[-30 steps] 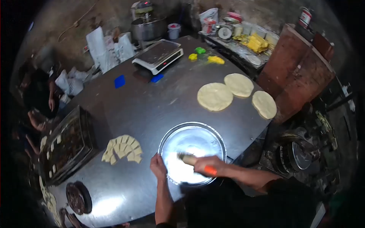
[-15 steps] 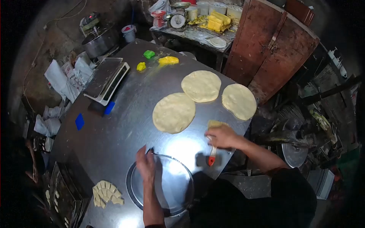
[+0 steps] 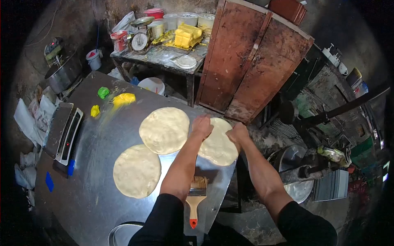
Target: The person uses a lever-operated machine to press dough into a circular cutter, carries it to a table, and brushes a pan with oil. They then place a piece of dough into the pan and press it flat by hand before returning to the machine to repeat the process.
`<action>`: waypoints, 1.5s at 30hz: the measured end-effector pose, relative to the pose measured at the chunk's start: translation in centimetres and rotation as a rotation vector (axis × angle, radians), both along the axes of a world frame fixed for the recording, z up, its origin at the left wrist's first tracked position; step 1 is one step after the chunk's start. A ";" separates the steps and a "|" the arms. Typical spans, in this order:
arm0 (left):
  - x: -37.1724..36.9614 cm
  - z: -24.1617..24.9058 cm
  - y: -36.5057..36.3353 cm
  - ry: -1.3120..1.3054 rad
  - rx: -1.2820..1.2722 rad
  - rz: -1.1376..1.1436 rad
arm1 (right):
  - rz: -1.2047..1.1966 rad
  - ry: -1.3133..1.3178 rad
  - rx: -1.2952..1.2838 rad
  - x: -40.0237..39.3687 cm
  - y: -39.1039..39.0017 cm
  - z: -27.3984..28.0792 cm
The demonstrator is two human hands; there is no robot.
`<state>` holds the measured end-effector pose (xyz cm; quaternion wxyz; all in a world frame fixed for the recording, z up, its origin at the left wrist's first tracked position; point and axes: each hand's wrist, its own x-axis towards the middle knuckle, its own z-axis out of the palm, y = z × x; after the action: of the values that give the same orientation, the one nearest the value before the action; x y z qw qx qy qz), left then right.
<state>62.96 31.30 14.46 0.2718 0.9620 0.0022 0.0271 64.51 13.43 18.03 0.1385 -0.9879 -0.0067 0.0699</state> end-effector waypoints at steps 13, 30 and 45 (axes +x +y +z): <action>-1.6 4.4 2.7 0.426 -0.597 -0.137 | -0.091 0.273 1.073 -5.1 -2.6 -1.0; -43.9 20.8 11.4 0.023 -0.868 0.133 | 0.626 0.497 1.269 -32.0 5.8 16.8; -66.8 0.8 13.2 0.005 -1.350 0.901 | 0.731 0.698 0.647 -47.9 17.8 -1.3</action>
<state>-3.84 44.53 15.28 0.7566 0.4972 0.4059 0.1248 16.66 31.22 16.75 0.3932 -0.7479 -0.3211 0.4276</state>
